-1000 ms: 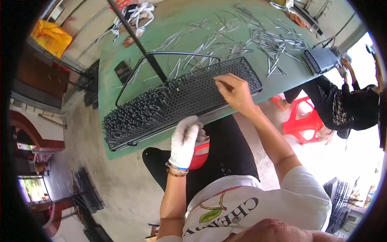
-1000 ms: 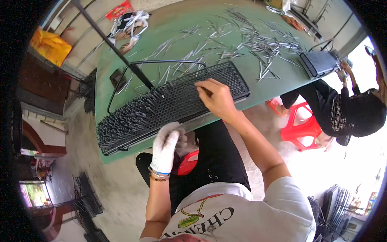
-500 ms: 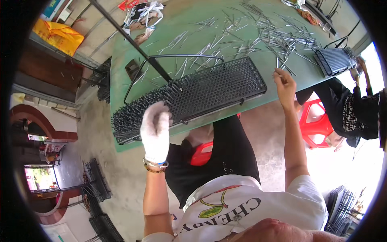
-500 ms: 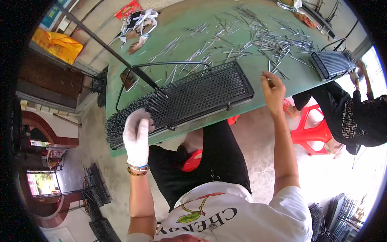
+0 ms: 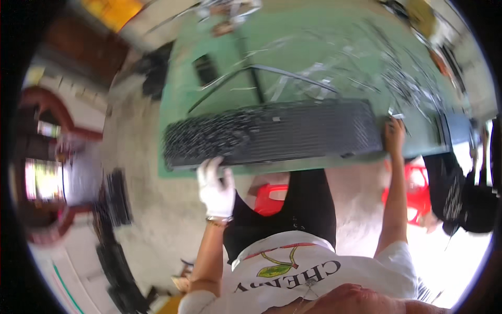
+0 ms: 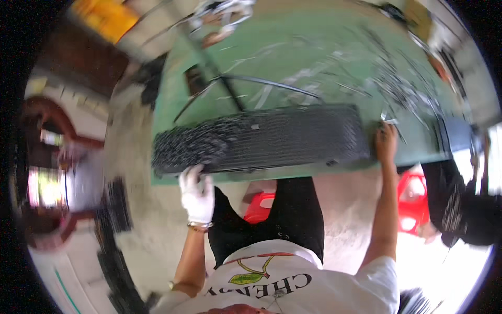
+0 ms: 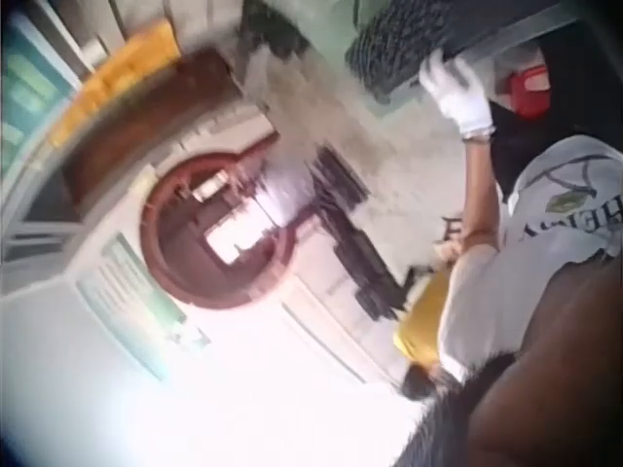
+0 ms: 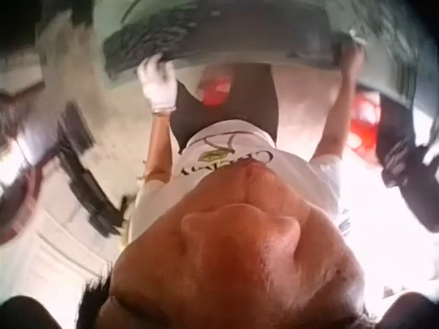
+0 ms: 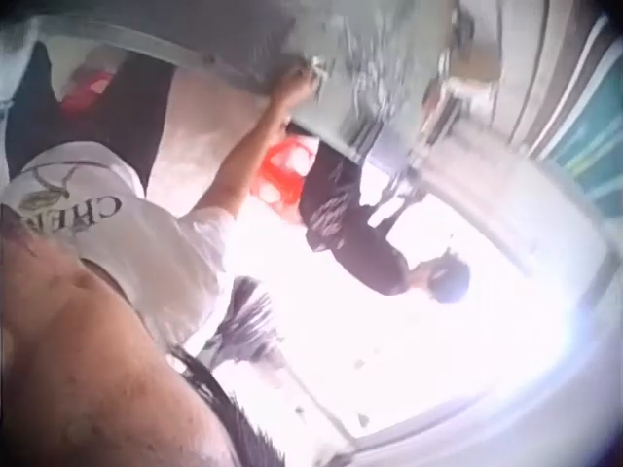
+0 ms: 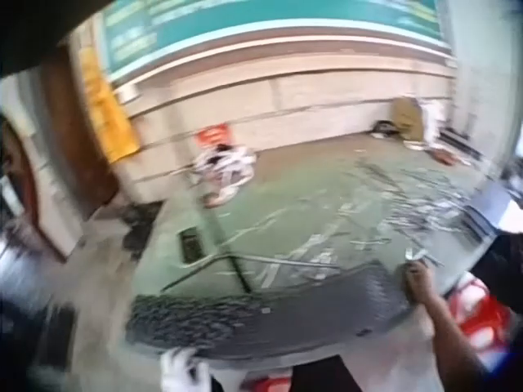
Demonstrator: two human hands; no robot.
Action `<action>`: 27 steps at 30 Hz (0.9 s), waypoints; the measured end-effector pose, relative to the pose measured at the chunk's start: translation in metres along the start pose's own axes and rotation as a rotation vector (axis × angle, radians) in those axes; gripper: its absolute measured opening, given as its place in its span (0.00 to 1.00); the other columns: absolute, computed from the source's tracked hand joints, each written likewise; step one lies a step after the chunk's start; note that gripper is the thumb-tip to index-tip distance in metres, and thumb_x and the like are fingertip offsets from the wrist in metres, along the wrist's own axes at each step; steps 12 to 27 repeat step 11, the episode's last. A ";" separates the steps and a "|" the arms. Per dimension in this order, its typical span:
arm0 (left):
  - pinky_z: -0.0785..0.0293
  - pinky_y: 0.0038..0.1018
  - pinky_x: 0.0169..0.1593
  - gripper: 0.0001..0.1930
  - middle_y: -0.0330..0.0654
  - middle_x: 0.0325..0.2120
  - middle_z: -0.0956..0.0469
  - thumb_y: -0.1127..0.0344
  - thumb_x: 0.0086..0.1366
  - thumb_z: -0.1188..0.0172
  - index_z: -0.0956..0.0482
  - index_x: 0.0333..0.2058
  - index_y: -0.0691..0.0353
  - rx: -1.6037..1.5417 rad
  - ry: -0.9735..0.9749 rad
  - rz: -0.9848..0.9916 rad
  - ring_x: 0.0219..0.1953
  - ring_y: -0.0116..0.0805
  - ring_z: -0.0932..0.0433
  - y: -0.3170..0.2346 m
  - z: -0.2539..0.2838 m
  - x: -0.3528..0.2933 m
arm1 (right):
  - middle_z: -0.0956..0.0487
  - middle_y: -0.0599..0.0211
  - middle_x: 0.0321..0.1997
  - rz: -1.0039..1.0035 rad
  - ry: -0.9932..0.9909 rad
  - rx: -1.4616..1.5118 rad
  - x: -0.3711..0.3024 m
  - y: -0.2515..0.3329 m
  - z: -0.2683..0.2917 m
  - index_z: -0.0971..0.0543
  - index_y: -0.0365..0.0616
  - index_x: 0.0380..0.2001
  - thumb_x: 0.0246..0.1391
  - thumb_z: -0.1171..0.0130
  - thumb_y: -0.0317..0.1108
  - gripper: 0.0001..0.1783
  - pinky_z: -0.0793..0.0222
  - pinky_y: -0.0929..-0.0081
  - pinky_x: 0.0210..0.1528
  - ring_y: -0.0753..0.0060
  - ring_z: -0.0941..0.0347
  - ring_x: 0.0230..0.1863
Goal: Manually inserting thin metal rods into a perforated metal base plate on a workbench.
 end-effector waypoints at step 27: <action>0.24 0.31 0.45 0.13 0.45 0.40 0.26 0.71 0.57 0.39 0.24 0.42 0.54 -0.551 0.037 0.107 0.43 0.43 0.23 0.062 0.031 0.014 | 0.19 0.53 0.27 0.579 0.960 0.867 0.000 0.279 0.042 0.21 0.31 0.34 0.51 0.43 0.42 0.20 0.28 0.68 0.28 0.57 0.25 0.22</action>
Point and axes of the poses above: each hand's wrist, its own x-axis towards the middle knuckle, its own z-axis out of the back of the hand, y = z × x, the point moved 5 cm from there along x, towards the middle knuckle
